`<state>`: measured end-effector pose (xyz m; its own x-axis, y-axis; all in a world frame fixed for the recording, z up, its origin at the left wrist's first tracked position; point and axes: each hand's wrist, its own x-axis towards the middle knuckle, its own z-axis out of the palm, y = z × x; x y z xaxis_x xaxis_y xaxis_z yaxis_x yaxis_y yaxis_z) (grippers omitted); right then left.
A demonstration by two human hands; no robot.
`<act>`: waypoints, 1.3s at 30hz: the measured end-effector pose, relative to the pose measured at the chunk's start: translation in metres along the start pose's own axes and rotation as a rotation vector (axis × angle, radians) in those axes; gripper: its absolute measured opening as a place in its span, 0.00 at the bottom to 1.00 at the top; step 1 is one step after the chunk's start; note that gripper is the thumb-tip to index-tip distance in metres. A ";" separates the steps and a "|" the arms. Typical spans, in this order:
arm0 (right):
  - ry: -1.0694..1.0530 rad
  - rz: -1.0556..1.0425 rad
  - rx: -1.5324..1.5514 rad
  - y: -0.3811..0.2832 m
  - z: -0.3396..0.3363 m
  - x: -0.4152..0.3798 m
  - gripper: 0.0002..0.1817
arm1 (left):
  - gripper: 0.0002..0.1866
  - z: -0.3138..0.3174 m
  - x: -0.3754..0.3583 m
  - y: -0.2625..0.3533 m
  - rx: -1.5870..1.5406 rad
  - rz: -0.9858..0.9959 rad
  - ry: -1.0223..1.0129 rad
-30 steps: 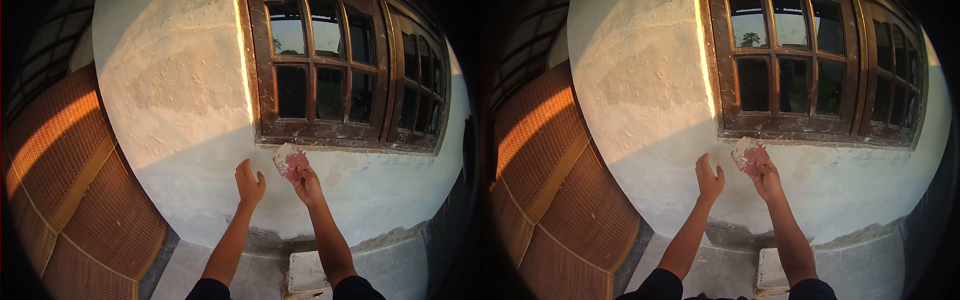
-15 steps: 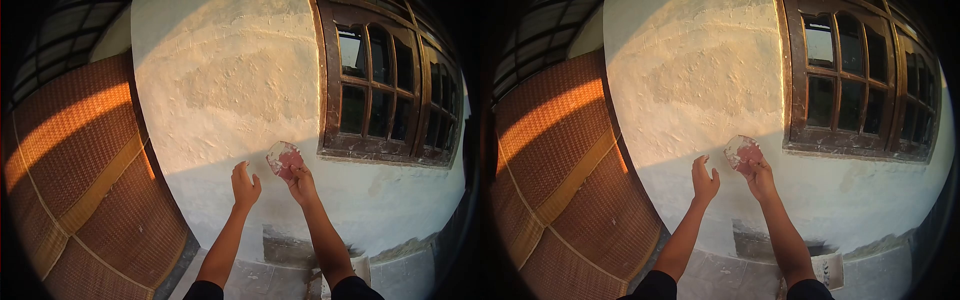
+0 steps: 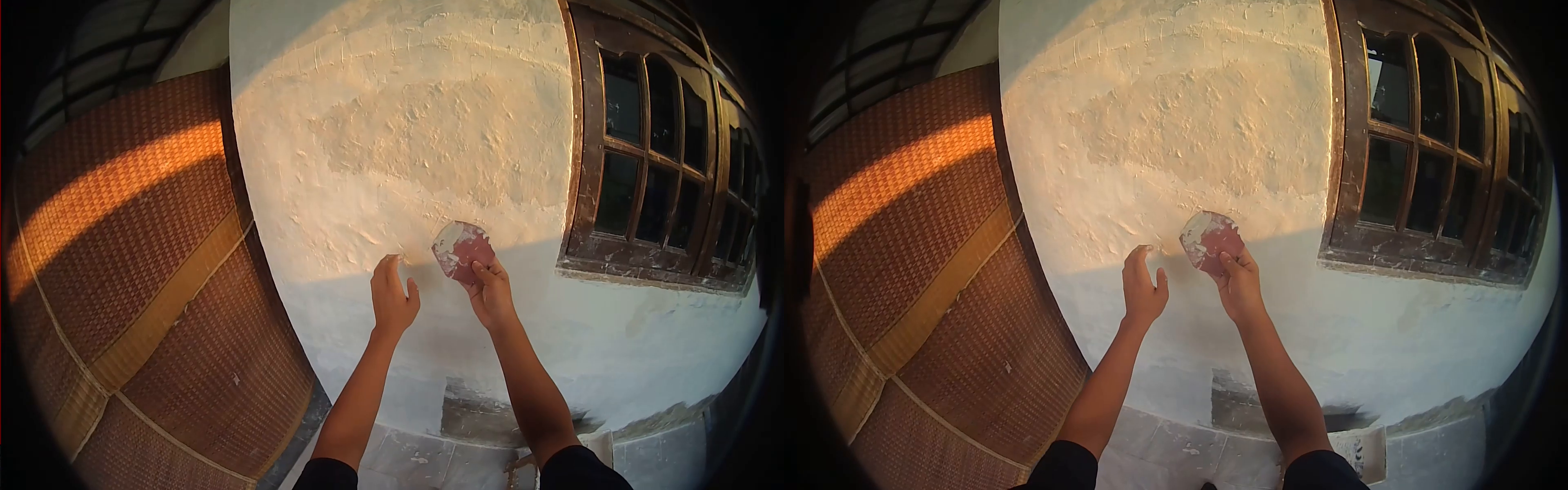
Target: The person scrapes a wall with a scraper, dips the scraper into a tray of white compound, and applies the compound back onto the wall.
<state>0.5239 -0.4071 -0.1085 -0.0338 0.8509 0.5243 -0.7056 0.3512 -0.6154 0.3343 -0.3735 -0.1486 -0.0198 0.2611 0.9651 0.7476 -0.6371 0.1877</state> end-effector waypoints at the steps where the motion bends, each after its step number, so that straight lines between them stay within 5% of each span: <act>1: -0.005 -0.023 0.010 0.001 0.001 0.008 0.20 | 0.28 0.001 0.008 -0.006 0.009 0.021 0.006; 19: -0.001 -0.160 -0.117 0.050 0.027 0.090 0.19 | 0.24 0.027 0.078 -0.101 0.015 0.100 0.042; 32: 0.104 -0.299 -0.222 0.141 0.120 0.142 0.17 | 0.27 -0.011 0.136 -0.226 -0.080 0.259 0.091; 39: 0.263 -0.688 -0.898 0.194 0.183 0.162 0.18 | 0.26 -0.037 0.183 -0.289 -0.032 0.363 0.163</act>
<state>0.2520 -0.2731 -0.0350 0.3845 0.3906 0.8364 0.2416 0.8319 -0.4995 0.0900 -0.1685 -0.0189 0.1348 -0.1021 0.9856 0.7042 -0.6900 -0.1677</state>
